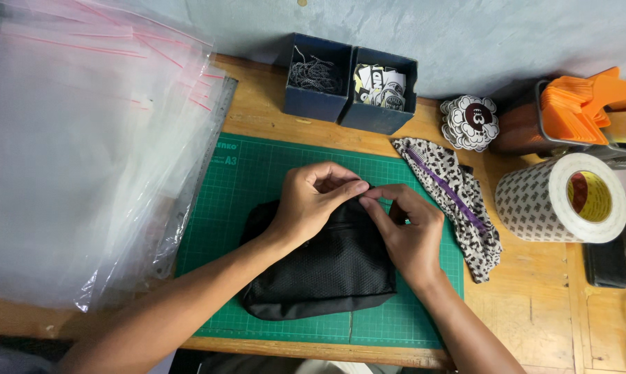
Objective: The person brushes a black bag with a purple brush, attaches a decorative keychain to the zipper, places the bag into a clear plastic bag, seals it, and puts it into a basket.
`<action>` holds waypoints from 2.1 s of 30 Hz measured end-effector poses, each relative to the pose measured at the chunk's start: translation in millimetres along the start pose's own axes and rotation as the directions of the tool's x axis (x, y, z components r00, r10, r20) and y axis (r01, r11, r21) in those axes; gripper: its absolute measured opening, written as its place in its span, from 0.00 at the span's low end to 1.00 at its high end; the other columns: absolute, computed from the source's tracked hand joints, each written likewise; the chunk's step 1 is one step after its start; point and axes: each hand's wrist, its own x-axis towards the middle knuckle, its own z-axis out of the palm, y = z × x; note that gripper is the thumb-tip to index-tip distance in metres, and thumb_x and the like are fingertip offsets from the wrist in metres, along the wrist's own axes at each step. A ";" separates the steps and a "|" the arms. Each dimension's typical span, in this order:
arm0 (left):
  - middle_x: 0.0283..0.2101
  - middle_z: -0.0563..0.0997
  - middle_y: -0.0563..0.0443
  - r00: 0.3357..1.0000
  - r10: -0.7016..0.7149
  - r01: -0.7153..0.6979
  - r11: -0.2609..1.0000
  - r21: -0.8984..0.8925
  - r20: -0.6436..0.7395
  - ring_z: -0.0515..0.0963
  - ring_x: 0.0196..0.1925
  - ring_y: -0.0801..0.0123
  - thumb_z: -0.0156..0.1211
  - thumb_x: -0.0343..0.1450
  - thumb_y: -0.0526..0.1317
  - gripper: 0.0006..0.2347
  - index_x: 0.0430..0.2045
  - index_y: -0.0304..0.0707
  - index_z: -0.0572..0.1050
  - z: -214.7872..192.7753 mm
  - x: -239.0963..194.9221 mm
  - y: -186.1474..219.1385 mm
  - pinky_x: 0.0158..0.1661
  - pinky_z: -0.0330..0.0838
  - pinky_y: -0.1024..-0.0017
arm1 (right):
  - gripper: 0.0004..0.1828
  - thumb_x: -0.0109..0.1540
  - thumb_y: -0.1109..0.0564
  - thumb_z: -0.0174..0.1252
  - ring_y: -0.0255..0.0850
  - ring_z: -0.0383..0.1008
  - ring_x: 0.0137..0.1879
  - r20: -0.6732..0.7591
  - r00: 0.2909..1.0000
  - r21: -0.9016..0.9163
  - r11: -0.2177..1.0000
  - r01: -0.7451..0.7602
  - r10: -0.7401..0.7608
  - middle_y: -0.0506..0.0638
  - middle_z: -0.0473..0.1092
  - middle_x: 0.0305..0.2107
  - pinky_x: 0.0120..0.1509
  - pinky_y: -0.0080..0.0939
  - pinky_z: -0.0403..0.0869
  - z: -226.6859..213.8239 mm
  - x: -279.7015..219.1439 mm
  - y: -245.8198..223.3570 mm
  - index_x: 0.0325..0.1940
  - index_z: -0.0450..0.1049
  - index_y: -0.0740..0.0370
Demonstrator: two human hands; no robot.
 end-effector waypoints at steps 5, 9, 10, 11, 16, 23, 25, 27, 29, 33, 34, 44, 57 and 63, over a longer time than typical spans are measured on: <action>0.27 0.89 0.51 1.000 0.002 -0.002 1.000 -0.019 -0.008 0.82 0.28 0.84 0.82 0.70 0.36 0.07 0.36 0.34 0.90 1.2 -0.2 0.9 0.29 0.75 0.83 | 0.03 0.66 0.64 0.76 0.41 0.66 0.21 0.037 0.998 0.018 0.999 0.041 -0.041 0.51 0.81 0.31 0.31 0.42 0.70 2.6 2.1 1.2 0.42 0.89 0.57; 0.27 0.89 0.51 1.000 -0.015 0.015 1.000 -0.009 -0.001 0.82 0.27 0.83 0.83 0.70 0.37 0.07 0.36 0.35 0.90 -1.0 0.8 -0.5 0.28 0.75 0.83 | 0.03 0.67 0.64 0.74 0.44 0.63 0.22 0.061 0.996 -0.002 0.998 0.062 -0.062 0.51 0.79 0.30 0.31 0.43 0.69 0.4 1.2 4.1 0.39 0.88 0.60; 0.27 0.89 0.51 1.000 -0.016 0.016 1.000 -0.009 -0.001 0.82 0.27 0.83 0.83 0.70 0.37 0.07 0.36 0.35 0.90 -0.7 0.7 0.2 0.28 0.75 0.83 | 0.03 0.67 0.64 0.74 0.44 0.63 0.22 0.061 0.996 -0.003 0.998 0.061 -0.061 0.51 0.79 0.30 0.31 0.43 0.69 0.4 1.6 3.5 0.39 0.88 0.60; 0.26 0.89 0.51 1.000 -0.017 0.017 1.000 -0.011 -0.003 0.82 0.27 0.83 0.83 0.69 0.37 0.07 0.36 0.35 0.91 -0.4 0.5 0.8 0.28 0.75 0.83 | 0.04 0.67 0.64 0.74 0.46 0.63 0.22 0.062 0.996 -0.002 0.998 0.069 -0.069 0.52 0.80 0.30 0.31 0.44 0.68 0.2 1.9 2.8 0.38 0.86 0.62; 0.26 0.90 0.51 1.000 -0.022 0.022 1.000 -0.016 0.008 0.82 0.27 0.84 0.84 0.69 0.37 0.07 0.35 0.35 0.91 -0.8 1.1 1.9 0.28 0.75 0.83 | 0.01 0.68 0.64 0.73 0.48 0.68 0.24 0.066 0.995 -0.017 0.997 0.070 -0.068 0.55 0.80 0.33 0.33 0.47 0.71 0.3 1.4 7.4 0.42 0.86 0.64; 0.27 0.90 0.49 0.999 -0.038 0.038 0.999 -0.034 0.001 0.85 0.28 0.80 0.83 0.70 0.36 0.08 0.36 0.32 0.90 -1.4 2.1 -4.0 0.28 0.77 0.82 | 0.02 0.65 0.64 0.77 0.41 0.69 0.25 0.026 0.995 0.023 0.995 0.097 -0.097 0.51 0.84 0.34 0.33 0.39 0.71 3.1 0.2 0.9 0.41 0.90 0.60; 0.28 0.90 0.48 0.999 -0.041 0.041 0.998 -0.039 0.002 0.85 0.28 0.79 0.83 0.69 0.36 0.07 0.36 0.32 0.90 -0.7 2.7 -3.9 0.28 0.77 0.82 | 0.02 0.66 0.64 0.77 0.40 0.67 0.24 0.020 0.995 0.000 0.995 0.098 -0.098 0.51 0.84 0.33 0.32 0.39 0.70 2.1 -0.5 -2.5 0.41 0.90 0.61; 0.28 0.90 0.47 0.999 -0.050 0.050 0.997 -0.053 0.001 0.86 0.28 0.79 0.83 0.70 0.36 0.08 0.36 0.31 0.90 -1.0 3.4 -0.7 0.26 0.77 0.83 | 0.04 0.66 0.65 0.76 0.40 0.67 0.23 0.024 0.995 -0.035 0.995 0.096 -0.095 0.51 0.85 0.35 0.32 0.41 0.70 1.1 -1.2 -4.7 0.43 0.91 0.59; 0.28 0.91 0.46 0.999 -0.045 0.045 0.998 -0.038 0.006 0.86 0.29 0.78 0.82 0.70 0.36 0.08 0.37 0.31 0.90 -1.2 2.5 -2.7 0.27 0.78 0.82 | 0.04 0.66 0.64 0.76 0.41 0.67 0.22 0.010 0.996 -0.042 0.995 0.085 -0.085 0.51 0.85 0.35 0.31 0.42 0.70 3.1 -2.9 -0.4 0.45 0.91 0.59; 0.30 0.91 0.45 0.998 -0.062 0.062 0.998 -0.018 0.032 0.88 0.30 0.76 0.81 0.71 0.37 0.09 0.40 0.31 0.90 -2.8 2.3 -5.8 0.23 0.77 0.83 | 0.13 0.65 0.65 0.78 0.38 0.66 0.21 -0.077 0.995 -0.095 0.994 0.058 -0.065 0.49 0.87 0.37 0.30 0.42 0.70 4.8 -7.9 6.2 0.54 0.90 0.59; 0.30 0.91 0.45 0.998 -0.062 0.062 0.998 -0.018 0.033 0.88 0.30 0.76 0.81 0.71 0.37 0.09 0.40 0.31 0.90 -2.8 1.9 -5.3 0.23 0.77 0.83 | 0.13 0.65 0.65 0.78 0.38 0.66 0.21 -0.078 0.995 -0.095 0.994 0.058 -0.065 0.49 0.87 0.37 0.30 0.42 0.70 5.4 -8.3 5.8 0.54 0.90 0.59; 0.31 0.92 0.44 0.999 0.012 -0.013 0.999 0.030 0.047 0.88 0.31 0.74 0.81 0.71 0.37 0.08 0.41 0.33 0.91 -3.1 -1.1 2.7 0.28 0.82 0.79 | 0.16 0.66 0.65 0.77 0.41 0.73 0.21 -0.093 0.986 -0.237 0.965 0.114 -0.139 0.47 0.88 0.39 0.32 0.42 0.74 5.3 -10.1 12.2 0.58 0.89 0.57; 0.33 0.91 0.43 0.986 0.144 -0.158 0.969 0.192 0.086 0.88 0.31 0.68 0.79 0.73 0.36 0.07 0.42 0.36 0.90 -2.5 -2.2 0.3 0.32 0.83 0.73 | 0.19 0.64 0.64 0.77 0.43 0.77 0.22 -0.045 0.991 -0.288 0.952 0.108 -0.126 0.43 0.88 0.36 0.35 0.42 0.77 4.0 -14.5 24.2 0.58 0.90 0.51; 0.38 0.92 0.46 0.969 0.160 -0.203 0.950 0.236 0.188 0.89 0.33 0.65 0.80 0.67 0.32 0.16 0.49 0.39 0.89 -7.9 -2.4 -5.2 0.36 0.84 0.73 | 0.20 0.64 0.62 0.78 0.37 0.68 0.19 -0.071 0.996 -0.216 0.976 0.032 -0.049 0.45 0.87 0.34 0.31 0.39 0.72 4.5 -12.4 24.5 0.60 0.89 0.50</action>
